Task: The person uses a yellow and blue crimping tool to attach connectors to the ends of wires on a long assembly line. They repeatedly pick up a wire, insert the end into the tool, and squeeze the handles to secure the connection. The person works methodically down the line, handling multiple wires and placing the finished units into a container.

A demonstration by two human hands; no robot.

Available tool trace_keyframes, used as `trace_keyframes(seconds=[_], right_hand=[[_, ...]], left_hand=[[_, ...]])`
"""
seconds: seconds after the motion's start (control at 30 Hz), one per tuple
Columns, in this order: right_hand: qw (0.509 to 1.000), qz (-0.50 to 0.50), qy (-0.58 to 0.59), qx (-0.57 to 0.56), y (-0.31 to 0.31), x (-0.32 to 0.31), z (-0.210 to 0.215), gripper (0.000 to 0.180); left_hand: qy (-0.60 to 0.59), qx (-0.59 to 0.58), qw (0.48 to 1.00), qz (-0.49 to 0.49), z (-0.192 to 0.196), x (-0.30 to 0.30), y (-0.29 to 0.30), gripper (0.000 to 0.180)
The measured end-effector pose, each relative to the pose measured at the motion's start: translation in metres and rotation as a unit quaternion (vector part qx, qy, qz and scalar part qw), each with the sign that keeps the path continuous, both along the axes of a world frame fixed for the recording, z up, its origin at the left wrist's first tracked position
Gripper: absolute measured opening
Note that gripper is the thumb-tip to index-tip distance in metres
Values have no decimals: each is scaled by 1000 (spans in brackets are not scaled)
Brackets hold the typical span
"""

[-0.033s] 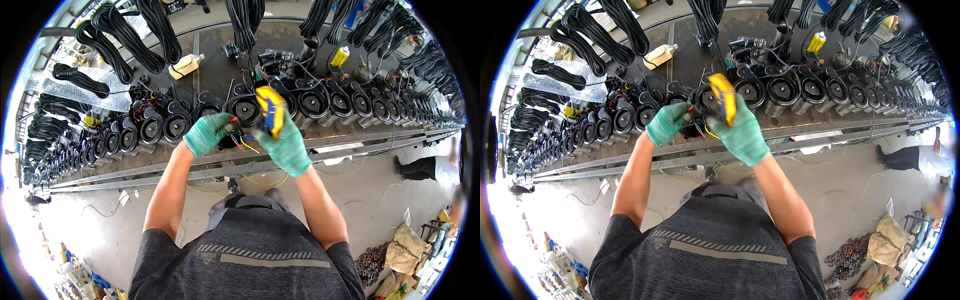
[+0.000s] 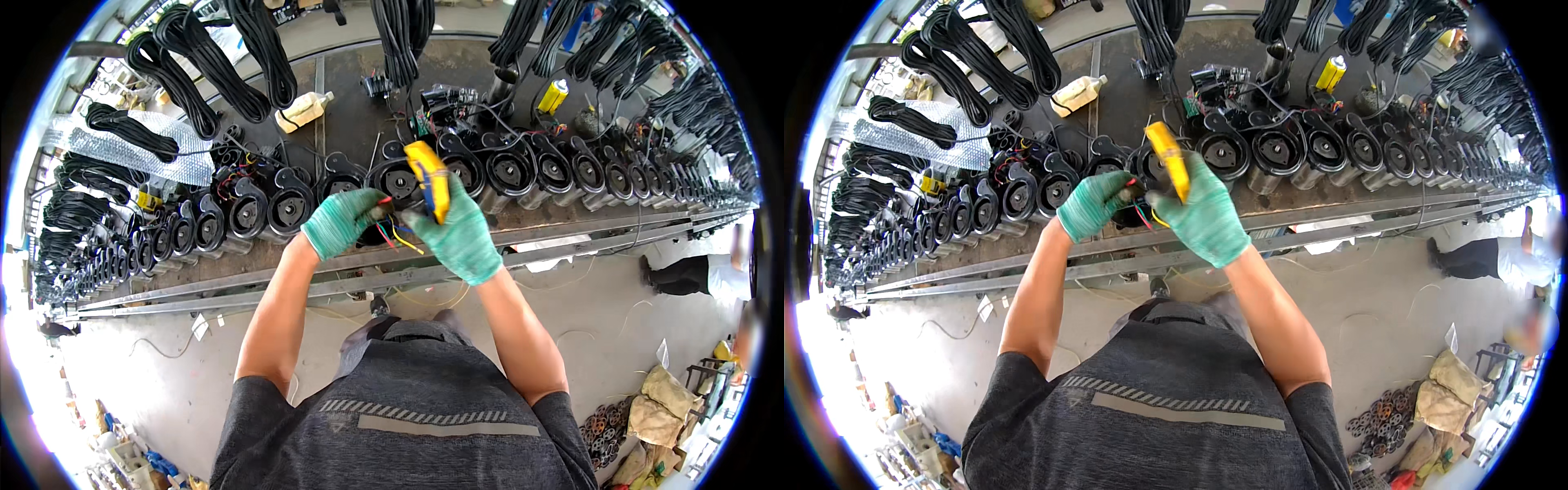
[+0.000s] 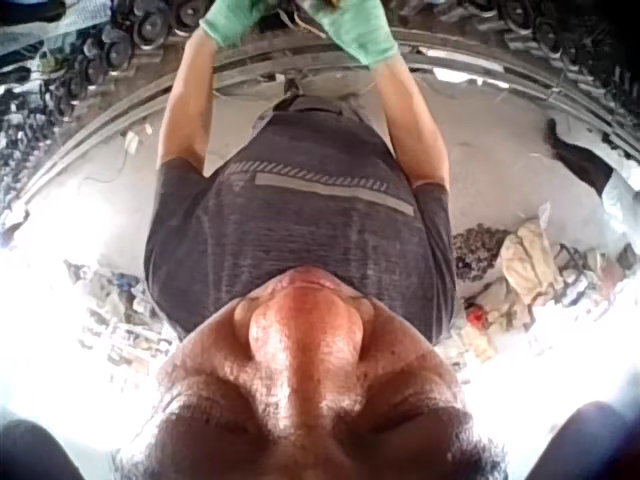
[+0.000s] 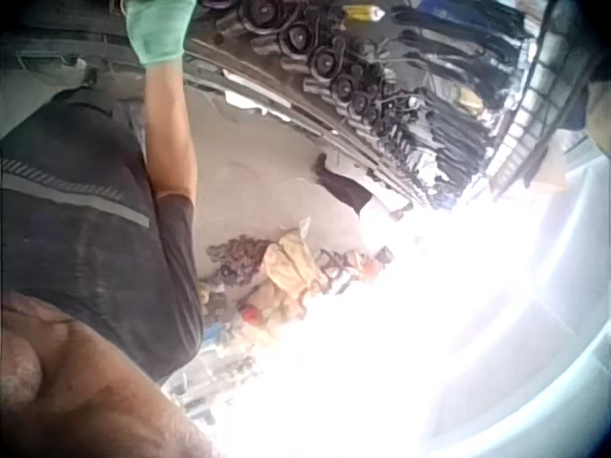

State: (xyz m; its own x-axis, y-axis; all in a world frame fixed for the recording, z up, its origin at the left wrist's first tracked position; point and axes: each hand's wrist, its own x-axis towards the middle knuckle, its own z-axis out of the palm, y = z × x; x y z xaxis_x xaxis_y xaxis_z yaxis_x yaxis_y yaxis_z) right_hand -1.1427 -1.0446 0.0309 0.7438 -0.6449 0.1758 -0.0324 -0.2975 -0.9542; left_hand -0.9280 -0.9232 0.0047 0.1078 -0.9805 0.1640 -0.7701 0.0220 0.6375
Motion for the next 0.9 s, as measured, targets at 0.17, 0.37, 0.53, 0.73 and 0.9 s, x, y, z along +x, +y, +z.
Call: trace_keyframes(seconds=[0.17,0.37,0.53,0.73,0.9], right_hand=[[999,-5,21,-50,33,43,11,41],[997,-71,9,17,37,63,-5,39],[934,-17,-23,356,39,46,24,43],[890,52,-20,452,75,28,35,44],[910,38,9,412,85,36,29,46]], left_hand=[[-76,20,995,-56,3,11,11,31],[96,-87,991,20,-18,8,22,27],[230,-149,956,109,-32,18,23,24],[174,-234,955,53,-32,31,30,27],[115,-239,964,35,-22,41,36,27]])
